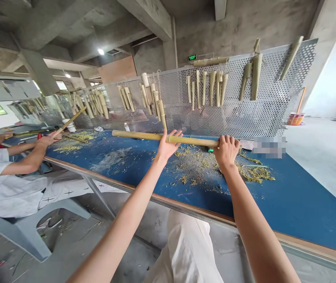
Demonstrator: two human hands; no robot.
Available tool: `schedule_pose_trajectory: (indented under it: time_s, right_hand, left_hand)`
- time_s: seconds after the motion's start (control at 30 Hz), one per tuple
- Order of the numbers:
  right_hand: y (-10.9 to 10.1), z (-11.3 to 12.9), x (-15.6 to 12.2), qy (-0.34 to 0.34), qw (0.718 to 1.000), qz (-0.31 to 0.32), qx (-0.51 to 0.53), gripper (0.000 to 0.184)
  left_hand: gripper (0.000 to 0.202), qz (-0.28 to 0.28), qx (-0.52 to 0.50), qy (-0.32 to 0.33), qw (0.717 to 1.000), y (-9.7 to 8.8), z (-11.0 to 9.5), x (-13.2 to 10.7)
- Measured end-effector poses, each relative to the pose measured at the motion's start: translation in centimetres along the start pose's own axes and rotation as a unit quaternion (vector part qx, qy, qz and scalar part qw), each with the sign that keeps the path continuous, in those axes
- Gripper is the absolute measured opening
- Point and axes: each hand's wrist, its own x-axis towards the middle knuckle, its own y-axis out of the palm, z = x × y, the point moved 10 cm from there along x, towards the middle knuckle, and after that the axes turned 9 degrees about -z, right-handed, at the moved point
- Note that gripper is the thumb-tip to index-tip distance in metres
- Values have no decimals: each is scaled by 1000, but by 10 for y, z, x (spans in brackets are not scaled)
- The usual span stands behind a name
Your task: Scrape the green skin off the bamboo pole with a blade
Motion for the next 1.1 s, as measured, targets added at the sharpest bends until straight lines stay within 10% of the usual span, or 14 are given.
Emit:
schedule_pose_trajectory:
  time_s: [0.27,0.67,0.93,1.1]
  right_hand:
    - [7,-14,-11,4,999,-33,3,26]
    - [10,25,-20,-119,993,-14,20,28]
    - [10,22,-19,-111,994,18,8,25]
    - [22,33,-23,-88,990,111,-1,20]
  left_hand:
    - [15,16,47,-55,997,-27,42,4]
    - [20,81,105,-74,988,-24,62,-2]
    - [23,31,65,-69,995,-22,58,-4]
    - [47,-99,12,24,995,-21,43,-12]
